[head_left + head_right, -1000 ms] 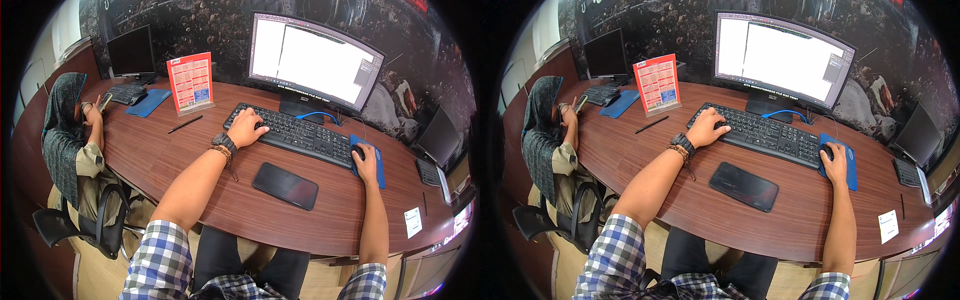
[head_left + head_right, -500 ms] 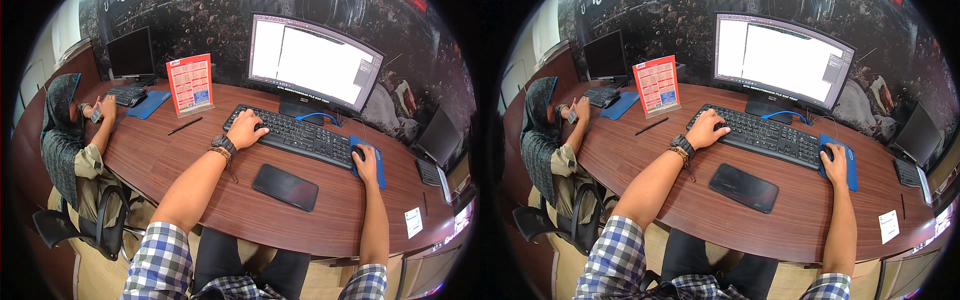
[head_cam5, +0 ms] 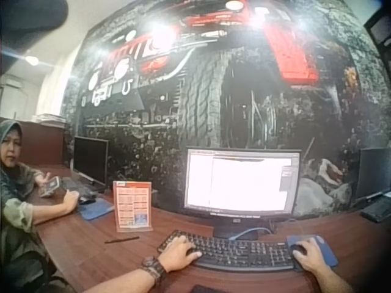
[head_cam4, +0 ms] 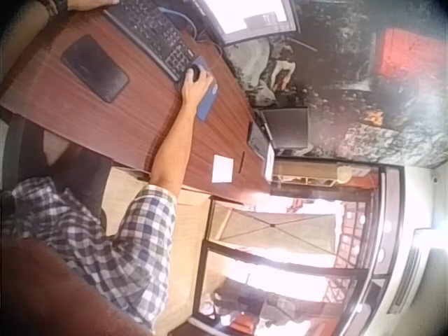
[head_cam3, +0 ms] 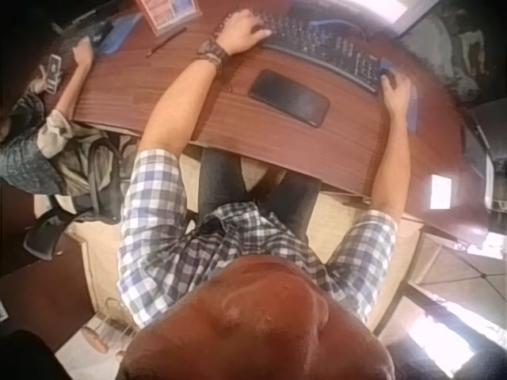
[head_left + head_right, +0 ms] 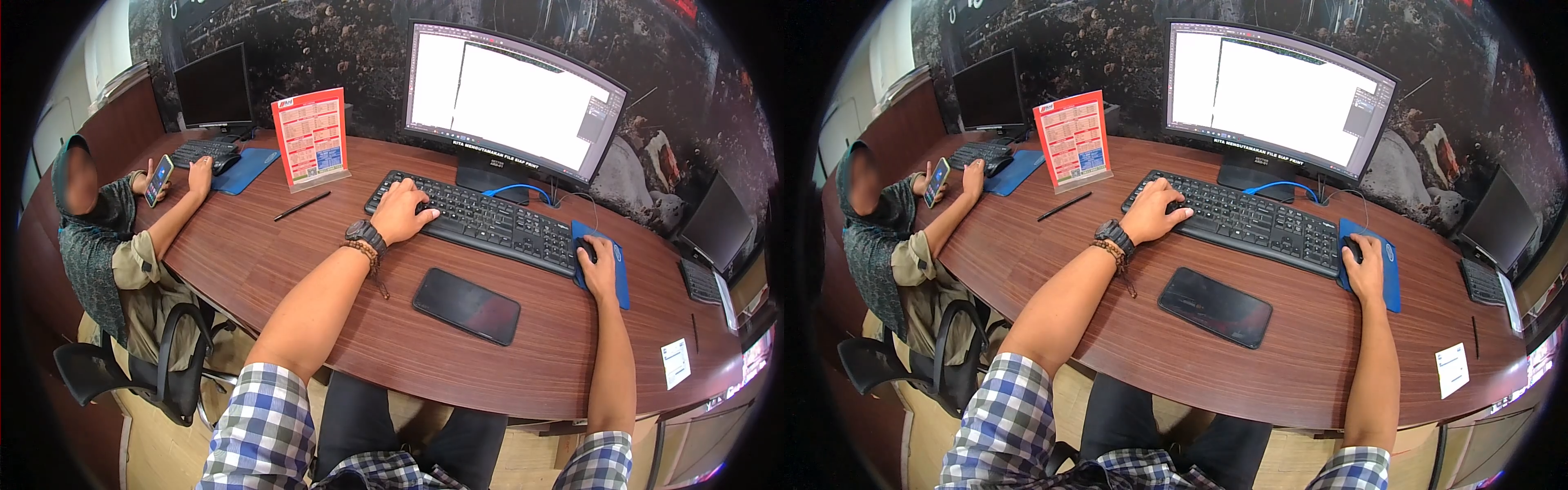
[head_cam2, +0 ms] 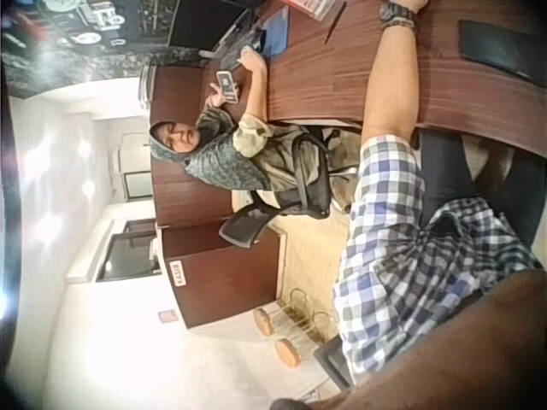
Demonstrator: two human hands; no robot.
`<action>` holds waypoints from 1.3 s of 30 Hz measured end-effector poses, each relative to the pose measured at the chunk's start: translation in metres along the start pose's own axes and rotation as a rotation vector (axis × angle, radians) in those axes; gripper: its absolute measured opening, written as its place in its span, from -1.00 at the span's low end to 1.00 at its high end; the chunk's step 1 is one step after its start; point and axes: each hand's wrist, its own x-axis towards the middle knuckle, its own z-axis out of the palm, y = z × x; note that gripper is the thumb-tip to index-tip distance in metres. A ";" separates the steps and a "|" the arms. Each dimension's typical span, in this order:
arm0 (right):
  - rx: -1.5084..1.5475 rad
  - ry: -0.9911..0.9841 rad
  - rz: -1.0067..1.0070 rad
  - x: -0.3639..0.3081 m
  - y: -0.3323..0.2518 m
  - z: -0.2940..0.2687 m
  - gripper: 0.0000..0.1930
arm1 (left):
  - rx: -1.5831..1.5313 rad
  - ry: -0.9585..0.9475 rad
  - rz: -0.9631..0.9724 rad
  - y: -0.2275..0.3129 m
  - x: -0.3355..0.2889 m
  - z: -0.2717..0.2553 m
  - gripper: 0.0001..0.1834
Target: The recorder is using a computer at a desk to design or edit graphics on a monitor.
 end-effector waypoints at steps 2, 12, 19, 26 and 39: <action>-0.012 0.011 0.003 0.000 0.000 -0.001 -0.61 | -0.001 0.002 0.001 0.001 0.000 -0.001 -0.57; 0.013 -0.025 0.013 0.000 -0.002 -0.001 -0.59 | -0.001 -0.009 -0.005 0.000 0.000 0.000 -0.57; 0.029 -0.034 0.009 -0.001 -0.002 -0.002 -0.60 | -0.009 -0.015 -0.012 0.001 0.000 0.000 -0.58; 0.028 -0.044 0.008 0.000 -0.005 -0.003 -0.60 | -0.014 -0.020 -0.013 0.000 0.000 0.000 -0.57; 0.040 -0.043 0.006 0.001 -0.003 -0.002 -0.61 | 0.002 -0.007 -0.011 -0.001 0.000 0.001 -0.57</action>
